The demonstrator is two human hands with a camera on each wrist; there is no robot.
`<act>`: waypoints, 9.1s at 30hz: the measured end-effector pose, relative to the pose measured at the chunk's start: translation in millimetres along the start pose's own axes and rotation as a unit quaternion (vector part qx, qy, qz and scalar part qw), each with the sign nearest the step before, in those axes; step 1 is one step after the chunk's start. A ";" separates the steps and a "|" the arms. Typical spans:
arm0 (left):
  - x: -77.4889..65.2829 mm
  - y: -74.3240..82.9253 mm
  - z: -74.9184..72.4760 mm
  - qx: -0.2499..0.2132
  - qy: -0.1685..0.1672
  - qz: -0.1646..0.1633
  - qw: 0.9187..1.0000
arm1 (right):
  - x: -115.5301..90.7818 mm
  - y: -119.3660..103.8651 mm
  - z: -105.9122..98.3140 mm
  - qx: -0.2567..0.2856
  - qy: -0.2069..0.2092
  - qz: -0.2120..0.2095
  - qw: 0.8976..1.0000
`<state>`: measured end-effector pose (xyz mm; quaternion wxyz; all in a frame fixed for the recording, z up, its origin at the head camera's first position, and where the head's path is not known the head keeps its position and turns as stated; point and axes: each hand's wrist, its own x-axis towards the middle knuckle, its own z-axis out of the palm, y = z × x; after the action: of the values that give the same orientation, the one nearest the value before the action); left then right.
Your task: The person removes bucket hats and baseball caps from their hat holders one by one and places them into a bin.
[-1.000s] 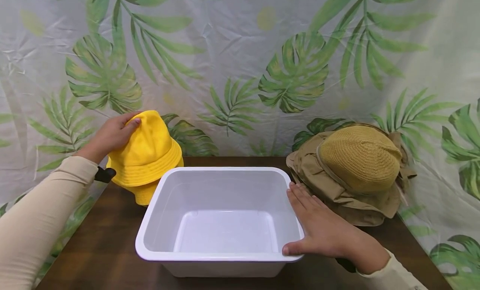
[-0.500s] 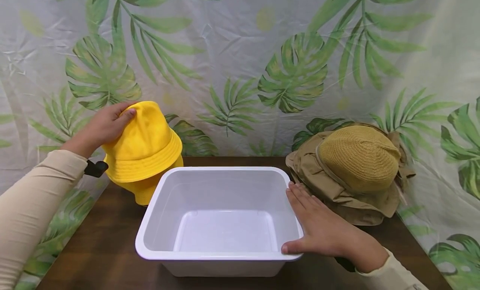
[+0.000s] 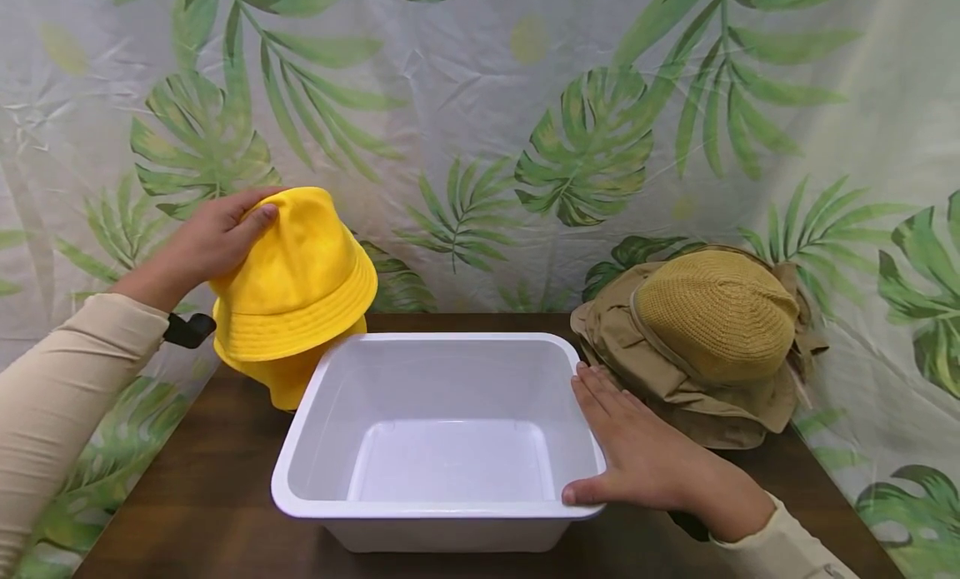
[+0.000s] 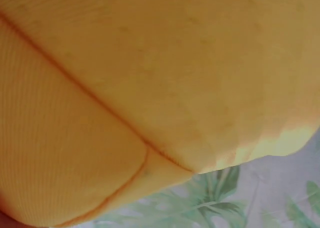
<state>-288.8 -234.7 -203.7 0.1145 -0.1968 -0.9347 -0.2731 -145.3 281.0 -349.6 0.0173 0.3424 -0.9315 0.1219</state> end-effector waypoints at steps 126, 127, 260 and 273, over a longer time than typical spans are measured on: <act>-3.7 95.7 136.5 -0.147 -0.154 0.379 0.900 | -1.3 1.4 4.4 -0.019 0.002 0.008 1.000; -3.3 94.4 137.3 -0.143 -0.157 0.375 0.902 | -1.3 1.2 4.4 -0.019 0.003 0.007 1.000; -4.6 -68.2 61.8 0.075 0.037 0.180 0.980 | -1.4 0.4 4.1 -0.017 0.010 -0.002 1.000; -10.4 -80.6 63.6 0.044 0.018 0.111 0.993 | -2.0 1.0 6.0 -0.010 0.000 0.017 1.000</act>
<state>-320.9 -264.9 -297.0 0.1697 -0.2889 -0.9160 -0.2207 -144.1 281.5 -355.9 0.0183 0.3262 -0.9384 0.1127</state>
